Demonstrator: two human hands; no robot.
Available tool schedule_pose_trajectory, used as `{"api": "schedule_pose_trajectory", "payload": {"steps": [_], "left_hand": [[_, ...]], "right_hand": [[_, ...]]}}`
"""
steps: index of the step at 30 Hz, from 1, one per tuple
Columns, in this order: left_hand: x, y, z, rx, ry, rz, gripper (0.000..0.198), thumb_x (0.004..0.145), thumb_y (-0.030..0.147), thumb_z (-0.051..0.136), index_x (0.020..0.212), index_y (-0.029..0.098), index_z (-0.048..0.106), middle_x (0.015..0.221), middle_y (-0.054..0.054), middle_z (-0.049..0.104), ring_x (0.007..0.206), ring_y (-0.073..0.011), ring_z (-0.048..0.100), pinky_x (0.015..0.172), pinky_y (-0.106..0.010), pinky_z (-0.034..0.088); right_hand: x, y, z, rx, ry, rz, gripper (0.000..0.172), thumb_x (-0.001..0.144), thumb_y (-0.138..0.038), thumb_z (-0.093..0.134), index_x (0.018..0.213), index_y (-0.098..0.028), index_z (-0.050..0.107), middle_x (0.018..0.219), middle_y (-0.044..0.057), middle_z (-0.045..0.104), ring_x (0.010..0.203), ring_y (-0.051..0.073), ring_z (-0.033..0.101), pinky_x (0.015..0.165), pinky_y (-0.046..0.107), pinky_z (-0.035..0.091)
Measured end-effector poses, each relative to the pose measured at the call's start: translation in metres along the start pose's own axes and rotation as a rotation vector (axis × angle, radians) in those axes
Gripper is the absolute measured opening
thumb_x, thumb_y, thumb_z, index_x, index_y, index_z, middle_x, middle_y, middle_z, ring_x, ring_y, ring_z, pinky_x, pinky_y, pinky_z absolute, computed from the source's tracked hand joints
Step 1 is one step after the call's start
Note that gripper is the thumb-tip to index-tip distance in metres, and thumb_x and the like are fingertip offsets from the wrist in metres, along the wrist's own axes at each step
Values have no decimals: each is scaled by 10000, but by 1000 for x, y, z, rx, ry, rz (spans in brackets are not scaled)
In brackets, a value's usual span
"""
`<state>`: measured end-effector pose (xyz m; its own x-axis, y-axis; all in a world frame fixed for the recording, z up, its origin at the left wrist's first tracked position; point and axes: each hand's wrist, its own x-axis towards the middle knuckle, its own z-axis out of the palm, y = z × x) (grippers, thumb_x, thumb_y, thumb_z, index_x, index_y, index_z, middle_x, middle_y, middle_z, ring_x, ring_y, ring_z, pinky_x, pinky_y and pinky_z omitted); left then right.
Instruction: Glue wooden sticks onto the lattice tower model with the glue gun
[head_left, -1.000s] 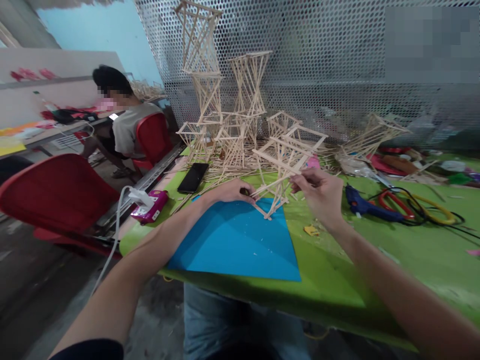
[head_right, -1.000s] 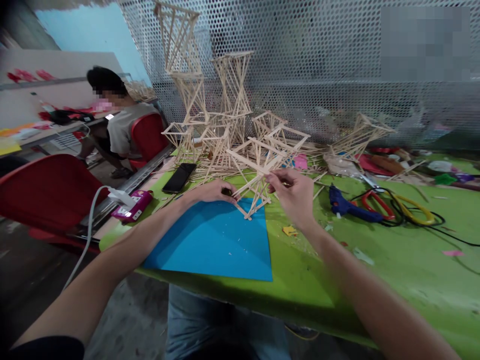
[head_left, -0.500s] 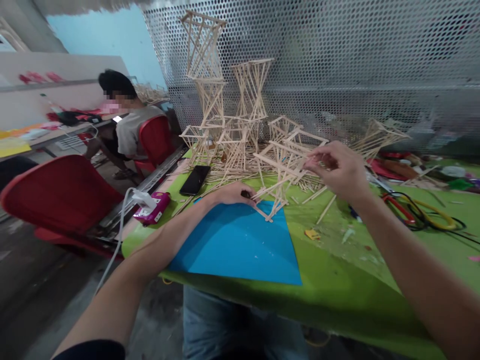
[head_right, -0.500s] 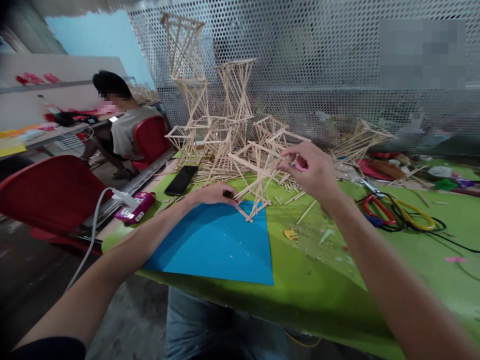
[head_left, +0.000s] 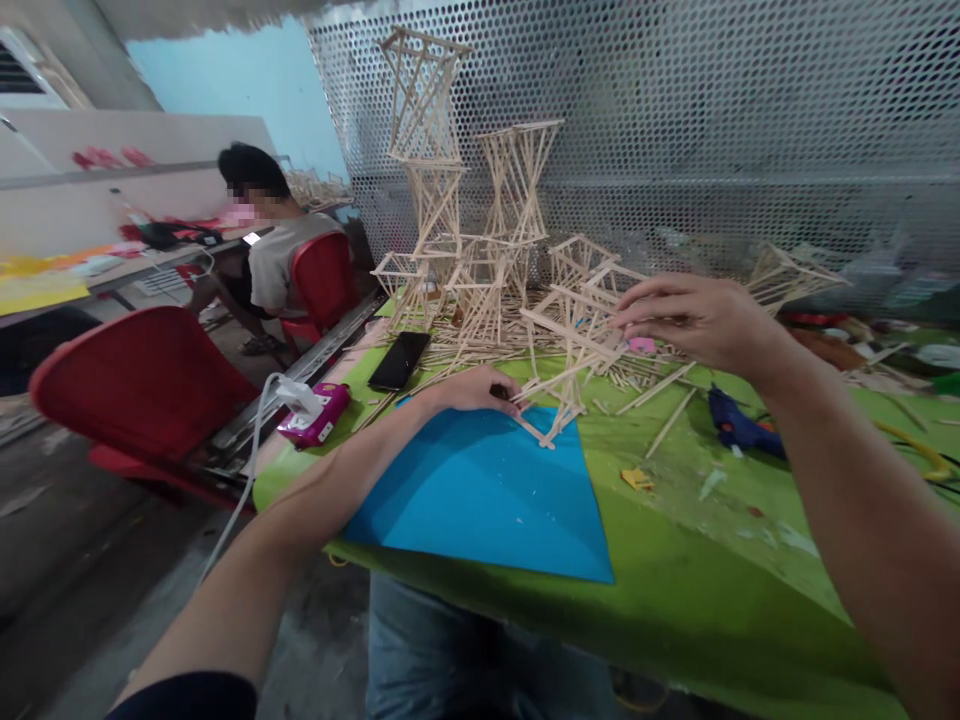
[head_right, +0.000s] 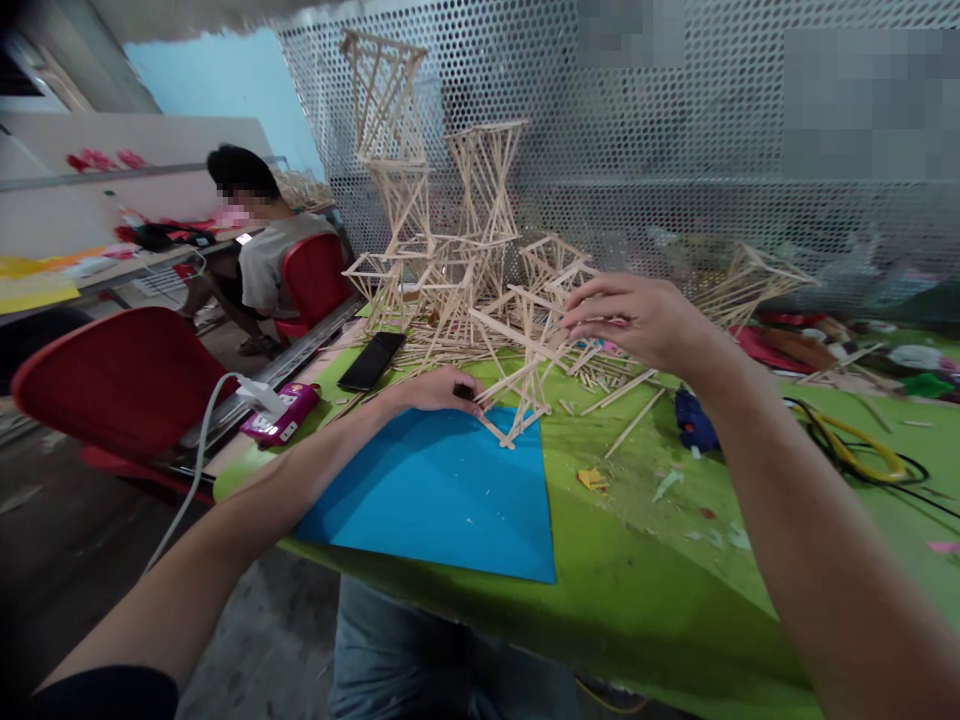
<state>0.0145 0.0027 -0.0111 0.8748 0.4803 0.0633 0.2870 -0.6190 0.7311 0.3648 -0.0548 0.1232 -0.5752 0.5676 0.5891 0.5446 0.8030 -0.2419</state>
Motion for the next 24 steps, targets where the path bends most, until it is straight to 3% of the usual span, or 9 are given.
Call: {"api": "schedule_pose_trajectory", "payload": {"steps": [4, 8, 13, 24], "left_hand": [[-1, -4, -1, -24, -24, -18, 372, 914, 527, 795, 1137, 230, 819, 1104, -53, 809, 994, -214, 737, 837, -285, 524], [-1, -10, -2, -89, -28, -25, 370, 921, 512, 794, 1158, 228, 811, 1164, -53, 810, 1092, -224, 742, 912, -288, 536], [0, -12, -1, -85, 1, -36, 365, 887, 504, 830, 1092, 201, 825, 1099, -52, 822, 1056, -223, 752, 910, -284, 530], [-1, -10, -3, -86, -10, -41, 327, 925, 486, 795, 1158, 264, 856, 1209, -32, 821, 1136, -253, 762, 1004, -347, 576]], "right_hand": [[3, -10, -5, -58, -23, -111, 181, 997, -408, 718, 982, -333, 882, 1088, 24, 833, 898, 176, 762, 821, 313, 551], [3, -26, -9, -179, -66, -183, 194, 1030, -333, 684, 1005, -260, 863, 1126, 70, 834, 951, 197, 784, 863, 316, 589], [2, -35, -7, -297, -5, -254, 205, 1043, -310, 671, 994, -243, 858, 1097, 71, 847, 990, 223, 807, 922, 333, 618], [-3, -25, -7, -244, -32, -184, 195, 1033, -284, 685, 1063, -240, 873, 1152, 77, 841, 1072, 230, 800, 1008, 329, 596]]}}
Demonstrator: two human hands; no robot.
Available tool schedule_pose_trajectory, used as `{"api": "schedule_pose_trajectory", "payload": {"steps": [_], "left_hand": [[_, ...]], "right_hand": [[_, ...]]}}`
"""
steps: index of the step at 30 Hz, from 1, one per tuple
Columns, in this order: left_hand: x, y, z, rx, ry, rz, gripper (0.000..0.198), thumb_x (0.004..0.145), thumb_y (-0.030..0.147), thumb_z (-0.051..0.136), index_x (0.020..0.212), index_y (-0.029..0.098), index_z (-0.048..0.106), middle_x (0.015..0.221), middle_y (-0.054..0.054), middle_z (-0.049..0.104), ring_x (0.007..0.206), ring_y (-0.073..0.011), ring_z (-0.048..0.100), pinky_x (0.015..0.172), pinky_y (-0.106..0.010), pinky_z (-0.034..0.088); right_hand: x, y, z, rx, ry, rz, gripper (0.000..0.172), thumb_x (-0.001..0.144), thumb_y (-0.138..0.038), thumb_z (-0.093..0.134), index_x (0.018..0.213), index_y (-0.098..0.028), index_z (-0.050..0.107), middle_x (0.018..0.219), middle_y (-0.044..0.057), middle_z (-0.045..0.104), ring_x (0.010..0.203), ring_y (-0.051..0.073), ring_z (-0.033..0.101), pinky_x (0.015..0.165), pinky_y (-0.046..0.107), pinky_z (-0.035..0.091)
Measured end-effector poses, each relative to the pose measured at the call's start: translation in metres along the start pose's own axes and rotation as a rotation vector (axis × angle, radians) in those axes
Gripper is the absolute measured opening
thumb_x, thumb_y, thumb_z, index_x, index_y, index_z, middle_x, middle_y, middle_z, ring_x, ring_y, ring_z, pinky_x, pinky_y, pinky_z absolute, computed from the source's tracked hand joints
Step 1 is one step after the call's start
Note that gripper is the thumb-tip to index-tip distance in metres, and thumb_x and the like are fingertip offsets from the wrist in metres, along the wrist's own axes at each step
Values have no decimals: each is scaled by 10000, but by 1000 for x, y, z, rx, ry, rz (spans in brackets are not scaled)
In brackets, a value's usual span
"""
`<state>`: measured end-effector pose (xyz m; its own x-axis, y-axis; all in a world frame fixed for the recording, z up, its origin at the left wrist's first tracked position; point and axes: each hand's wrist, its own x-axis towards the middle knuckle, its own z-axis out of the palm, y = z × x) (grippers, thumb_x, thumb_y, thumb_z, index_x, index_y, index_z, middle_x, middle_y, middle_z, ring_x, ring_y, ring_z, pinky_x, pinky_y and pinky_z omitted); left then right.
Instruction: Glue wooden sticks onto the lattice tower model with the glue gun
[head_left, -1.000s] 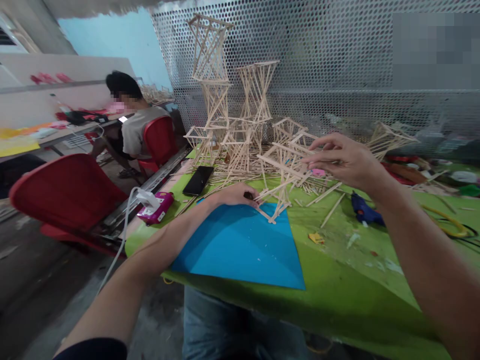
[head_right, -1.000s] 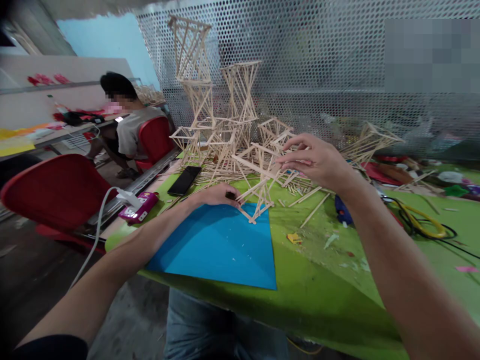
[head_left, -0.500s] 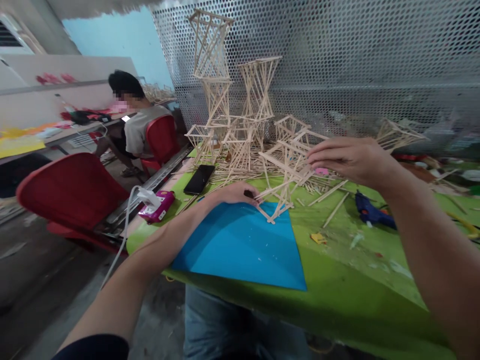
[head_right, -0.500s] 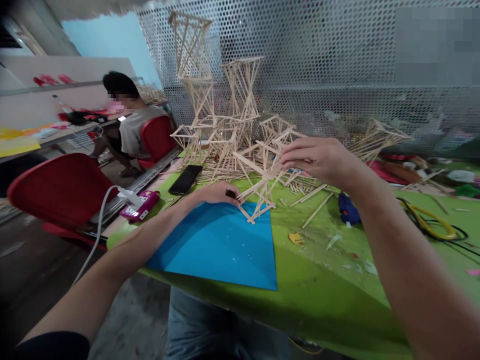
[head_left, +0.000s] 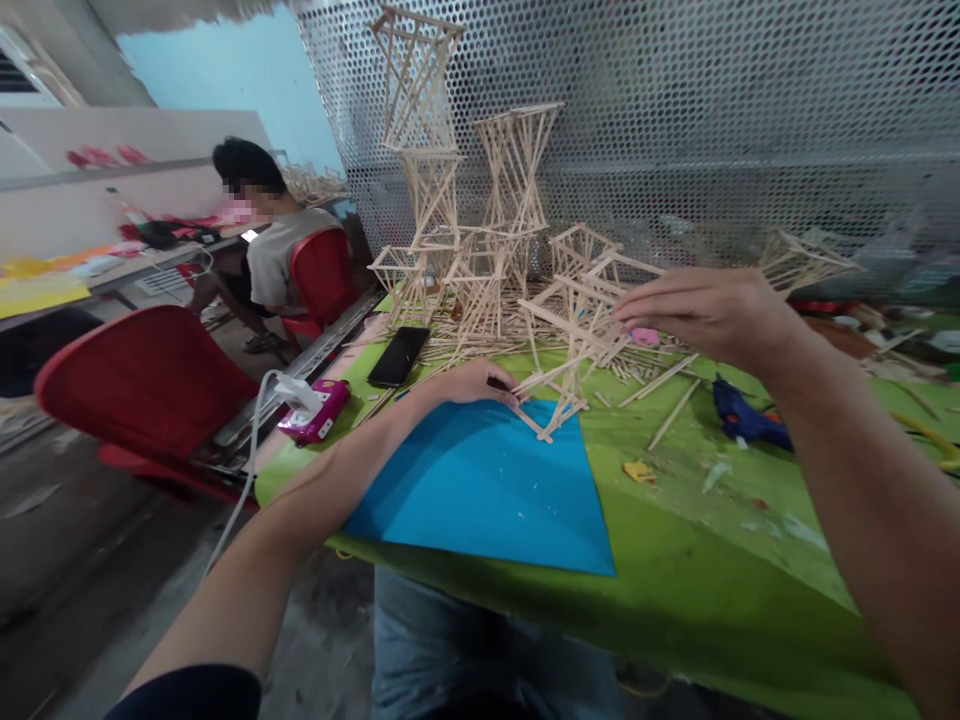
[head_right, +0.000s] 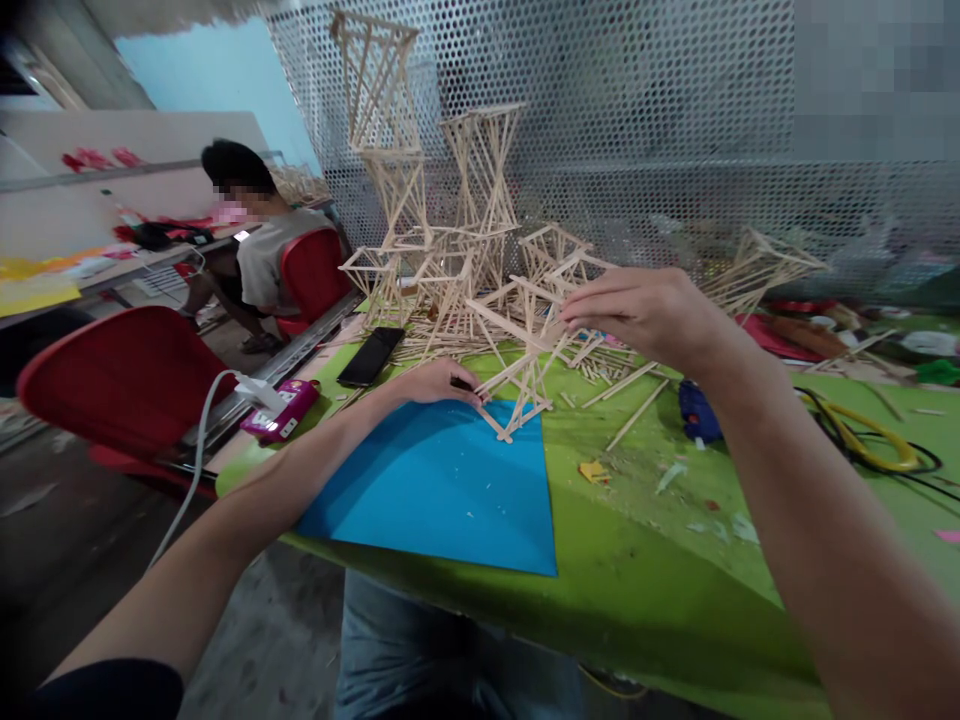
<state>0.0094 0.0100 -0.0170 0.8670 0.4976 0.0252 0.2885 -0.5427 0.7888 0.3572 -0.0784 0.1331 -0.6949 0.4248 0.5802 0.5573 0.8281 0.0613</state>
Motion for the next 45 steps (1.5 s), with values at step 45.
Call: {"api": "schedule_pose_trajectory", "payload": {"steps": [45], "left_hand": [[6, 5, 1, 171, -18, 151, 277, 961, 465, 768, 1065, 219, 840, 1198, -89, 731, 1081, -209, 692, 959, -305, 512]], "right_hand": [[-1, 10, 4, 60, -2, 136, 229, 1046, -458, 636, 1113, -464, 855, 1198, -38, 817, 1041, 256, 783, 943, 403, 598]]}}
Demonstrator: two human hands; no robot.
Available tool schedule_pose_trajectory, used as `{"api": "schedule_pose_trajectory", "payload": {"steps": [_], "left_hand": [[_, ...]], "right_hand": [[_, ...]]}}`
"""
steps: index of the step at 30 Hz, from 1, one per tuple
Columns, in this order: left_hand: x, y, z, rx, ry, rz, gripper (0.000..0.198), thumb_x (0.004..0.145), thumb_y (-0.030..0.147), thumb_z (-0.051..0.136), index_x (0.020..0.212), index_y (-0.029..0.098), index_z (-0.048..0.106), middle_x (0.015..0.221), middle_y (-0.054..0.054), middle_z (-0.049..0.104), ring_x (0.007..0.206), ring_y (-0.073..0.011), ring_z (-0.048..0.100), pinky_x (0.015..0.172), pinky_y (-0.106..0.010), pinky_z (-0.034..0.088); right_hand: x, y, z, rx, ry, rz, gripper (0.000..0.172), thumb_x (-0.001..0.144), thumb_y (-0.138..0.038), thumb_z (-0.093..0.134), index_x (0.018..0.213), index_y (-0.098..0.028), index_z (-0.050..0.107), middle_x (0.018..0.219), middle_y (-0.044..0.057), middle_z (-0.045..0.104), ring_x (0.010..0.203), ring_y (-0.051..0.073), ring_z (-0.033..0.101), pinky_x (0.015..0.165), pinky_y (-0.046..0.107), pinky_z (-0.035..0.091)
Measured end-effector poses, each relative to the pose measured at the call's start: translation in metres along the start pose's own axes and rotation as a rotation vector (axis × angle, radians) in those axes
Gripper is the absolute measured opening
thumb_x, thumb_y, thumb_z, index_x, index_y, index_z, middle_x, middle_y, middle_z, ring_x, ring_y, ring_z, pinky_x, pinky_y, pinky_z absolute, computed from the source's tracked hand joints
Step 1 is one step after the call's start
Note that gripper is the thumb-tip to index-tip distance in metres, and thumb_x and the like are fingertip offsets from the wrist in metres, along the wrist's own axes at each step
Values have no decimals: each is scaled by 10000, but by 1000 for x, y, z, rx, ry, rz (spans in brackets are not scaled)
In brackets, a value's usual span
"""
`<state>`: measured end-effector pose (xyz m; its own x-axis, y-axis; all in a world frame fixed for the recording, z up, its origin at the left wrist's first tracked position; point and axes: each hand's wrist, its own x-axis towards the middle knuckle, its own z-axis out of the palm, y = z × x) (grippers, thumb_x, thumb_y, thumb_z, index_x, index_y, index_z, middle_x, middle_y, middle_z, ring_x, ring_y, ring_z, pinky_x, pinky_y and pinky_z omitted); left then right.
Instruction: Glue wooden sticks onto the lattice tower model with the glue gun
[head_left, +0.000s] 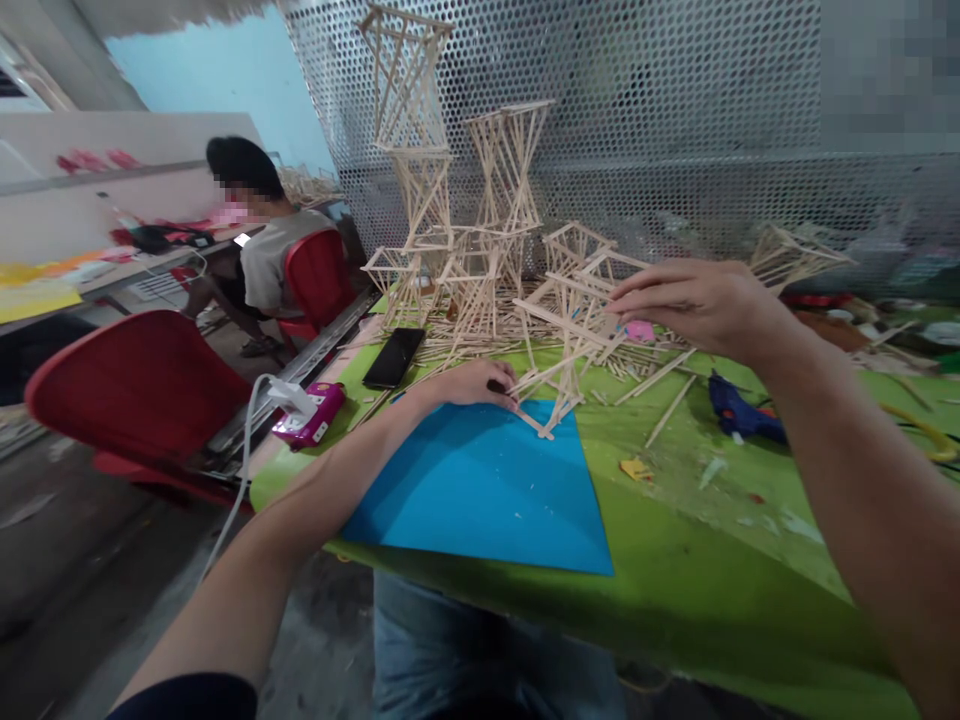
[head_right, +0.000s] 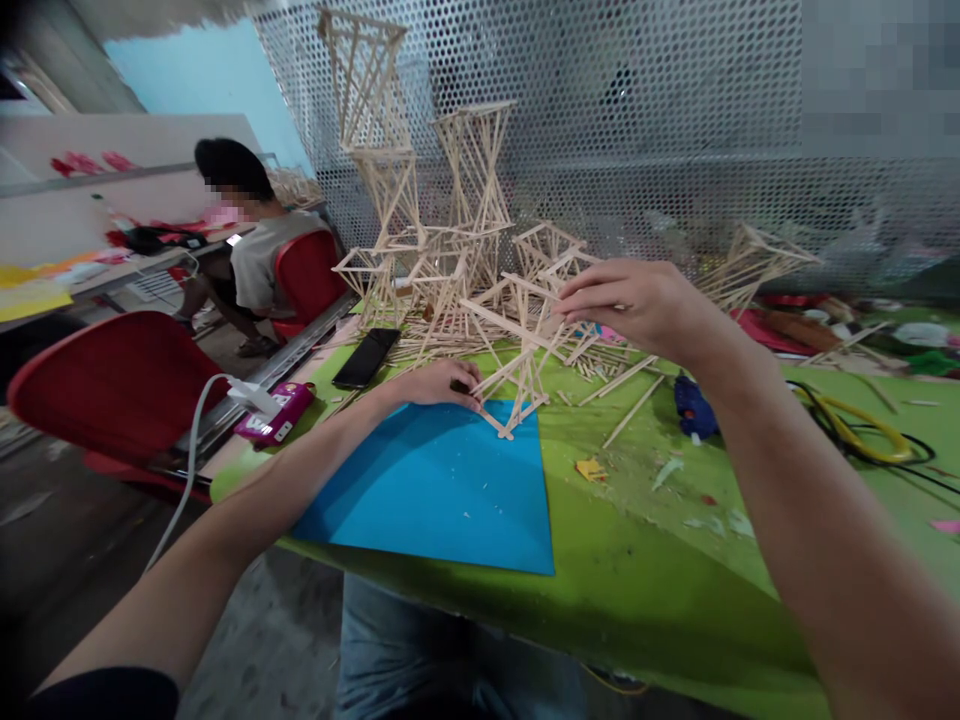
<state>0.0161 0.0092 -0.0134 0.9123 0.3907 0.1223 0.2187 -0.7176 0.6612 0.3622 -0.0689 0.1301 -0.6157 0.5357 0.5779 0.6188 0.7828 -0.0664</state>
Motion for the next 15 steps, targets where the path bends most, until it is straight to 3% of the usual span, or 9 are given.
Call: {"api": "schedule_pose_trajectory", "payload": {"steps": [15], "left_hand": [[-3, 9, 2, -59, 25, -50, 264, 946, 468, 781, 1027, 222, 832, 1160, -78, 769, 1077, -213, 706, 964, -299, 524]], "right_hand": [[-1, 3, 3, -21, 22, -18, 239, 1040, -460, 638, 1073, -388, 863, 1170, -4, 829, 991, 221, 786, 887, 356, 607]]}}
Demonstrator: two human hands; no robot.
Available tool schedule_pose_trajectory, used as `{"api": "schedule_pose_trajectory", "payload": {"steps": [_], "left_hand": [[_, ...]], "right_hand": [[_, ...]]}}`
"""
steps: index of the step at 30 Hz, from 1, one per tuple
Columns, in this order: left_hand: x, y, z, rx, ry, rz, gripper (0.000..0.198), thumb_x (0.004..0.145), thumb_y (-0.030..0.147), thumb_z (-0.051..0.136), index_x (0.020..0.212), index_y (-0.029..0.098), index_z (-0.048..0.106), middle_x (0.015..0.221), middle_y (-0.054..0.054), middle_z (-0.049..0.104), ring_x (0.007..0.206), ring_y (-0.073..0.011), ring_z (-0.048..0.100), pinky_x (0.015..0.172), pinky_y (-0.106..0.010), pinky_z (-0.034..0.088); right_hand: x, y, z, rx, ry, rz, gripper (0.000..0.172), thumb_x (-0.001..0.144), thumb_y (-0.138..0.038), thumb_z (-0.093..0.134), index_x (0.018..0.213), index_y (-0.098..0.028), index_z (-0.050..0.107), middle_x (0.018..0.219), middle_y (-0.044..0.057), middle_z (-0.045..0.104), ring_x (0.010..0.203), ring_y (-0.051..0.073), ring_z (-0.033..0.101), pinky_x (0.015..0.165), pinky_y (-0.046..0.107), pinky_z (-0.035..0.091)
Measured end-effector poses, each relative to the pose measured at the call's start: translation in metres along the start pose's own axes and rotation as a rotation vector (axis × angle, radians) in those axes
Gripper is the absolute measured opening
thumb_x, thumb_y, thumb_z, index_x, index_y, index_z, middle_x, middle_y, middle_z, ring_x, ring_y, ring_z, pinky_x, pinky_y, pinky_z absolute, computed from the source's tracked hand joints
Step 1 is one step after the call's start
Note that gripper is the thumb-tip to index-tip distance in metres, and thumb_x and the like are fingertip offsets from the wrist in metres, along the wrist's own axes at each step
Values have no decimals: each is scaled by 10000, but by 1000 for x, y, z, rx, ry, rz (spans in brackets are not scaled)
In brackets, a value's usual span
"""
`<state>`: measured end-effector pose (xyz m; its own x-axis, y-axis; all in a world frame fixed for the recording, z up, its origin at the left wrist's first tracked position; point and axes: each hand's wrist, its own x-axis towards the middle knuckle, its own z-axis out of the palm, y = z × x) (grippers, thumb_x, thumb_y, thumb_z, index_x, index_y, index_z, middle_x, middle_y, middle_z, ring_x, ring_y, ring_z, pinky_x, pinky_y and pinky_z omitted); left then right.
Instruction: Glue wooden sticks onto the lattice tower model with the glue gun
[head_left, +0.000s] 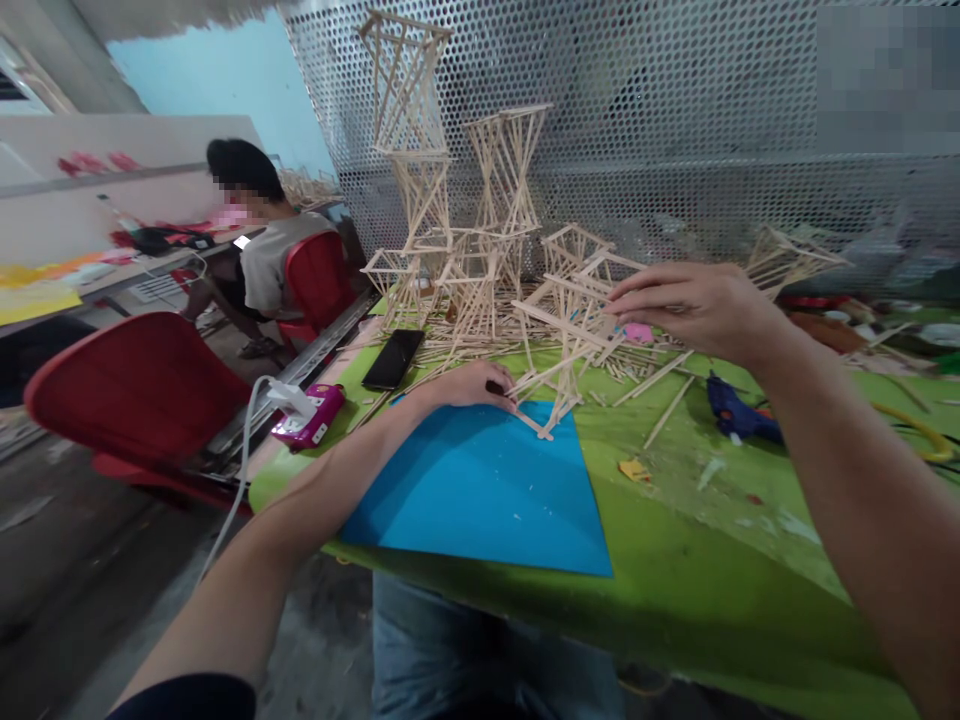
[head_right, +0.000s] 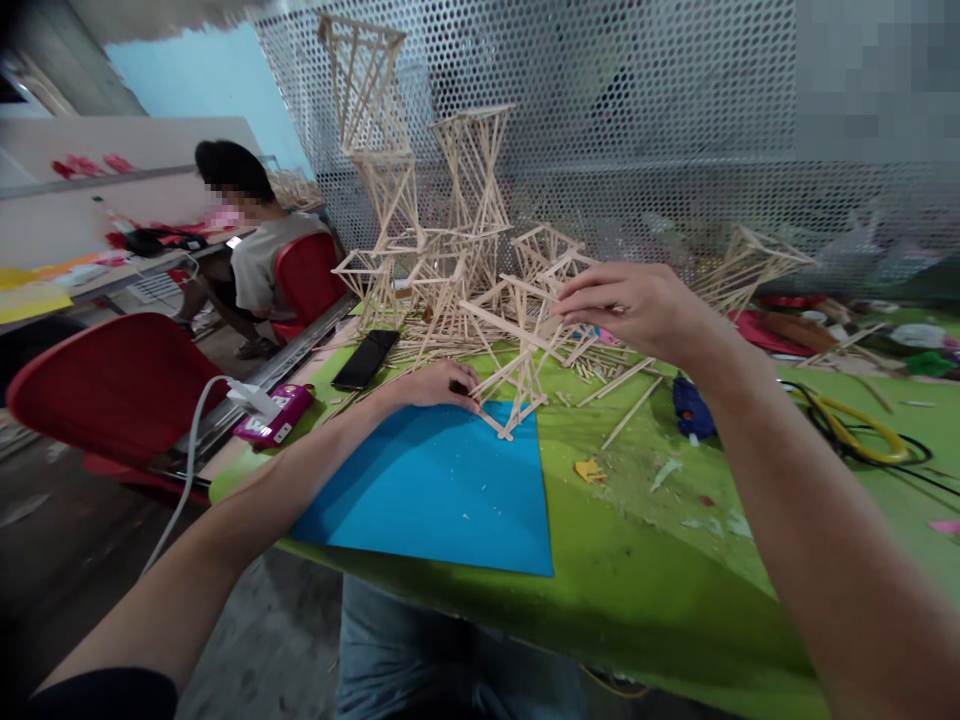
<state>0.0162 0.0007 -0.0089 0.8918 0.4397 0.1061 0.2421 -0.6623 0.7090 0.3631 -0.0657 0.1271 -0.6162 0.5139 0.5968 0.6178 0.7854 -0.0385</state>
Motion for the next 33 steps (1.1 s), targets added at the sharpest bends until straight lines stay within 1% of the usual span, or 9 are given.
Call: {"api": "schedule_pose_trajectory", "payload": {"steps": [4, 9, 15, 18, 22, 26, 33], "left_hand": [[0, 0, -1, -7, -10, 6, 248, 951, 453, 779, 1038, 225, 821, 1167, -74, 769, 1072, -210, 711, 960, -302, 530], [-1, 0, -3, 2, -29, 10, 259, 960, 459, 770, 1054, 223, 816, 1194, -77, 766, 1080, -209, 709, 949, -297, 531], [-3, 0, -2, -19, -50, -23, 285, 991, 474, 721, 1131, 242, 813, 1270, -68, 748, 1138, -240, 699, 1010, -342, 550], [-1, -1, -2, -8, -61, -30, 295, 981, 483, 731, 1109, 232, 818, 1239, -75, 755, 1119, -242, 704, 1002, -348, 550], [-1, 1, -2, -2, -40, 10, 277, 975, 476, 745, 1080, 233, 827, 1203, -76, 761, 1090, -229, 709, 985, -327, 536], [-1, 3, -2, -5, -32, 8, 258, 971, 466, 752, 1061, 238, 833, 1203, -72, 767, 1084, -222, 711, 971, -312, 529], [1, -2, -1, 4, -22, 12, 276, 950, 484, 774, 1048, 234, 838, 1195, -65, 777, 1076, -214, 719, 954, -292, 524]], "right_hand": [[-1, 1, 1, -7, 5, -20, 245, 1039, -458, 643, 1070, -361, 865, 1168, 5, 829, 975, 219, 784, 861, 349, 602], [0, -1, 0, 7, -20, 24, 235, 1044, -461, 632, 1101, -422, 857, 1187, -17, 821, 1012, 236, 780, 919, 386, 608], [-1, 1, 1, 3, -16, 14, 229, 1045, -457, 636, 1107, -430, 855, 1199, -27, 818, 1001, 236, 782, 877, 380, 613], [-1, 2, 2, 2, -14, 15, 234, 1046, -469, 631, 1119, -436, 851, 1203, -31, 817, 1006, 234, 781, 874, 374, 617], [-2, 3, 3, 18, -19, 16, 235, 1047, -477, 630, 1128, -441, 847, 1199, -31, 816, 1014, 232, 779, 878, 372, 618], [-2, 2, 3, 30, -6, 13, 227, 1049, -455, 635, 1140, -460, 843, 1201, -39, 811, 1026, 236, 779, 915, 383, 607], [-3, 0, 3, 25, 8, 8, 223, 1046, -428, 647, 1146, -497, 833, 1199, -61, 810, 1046, 239, 781, 936, 396, 609]]}}
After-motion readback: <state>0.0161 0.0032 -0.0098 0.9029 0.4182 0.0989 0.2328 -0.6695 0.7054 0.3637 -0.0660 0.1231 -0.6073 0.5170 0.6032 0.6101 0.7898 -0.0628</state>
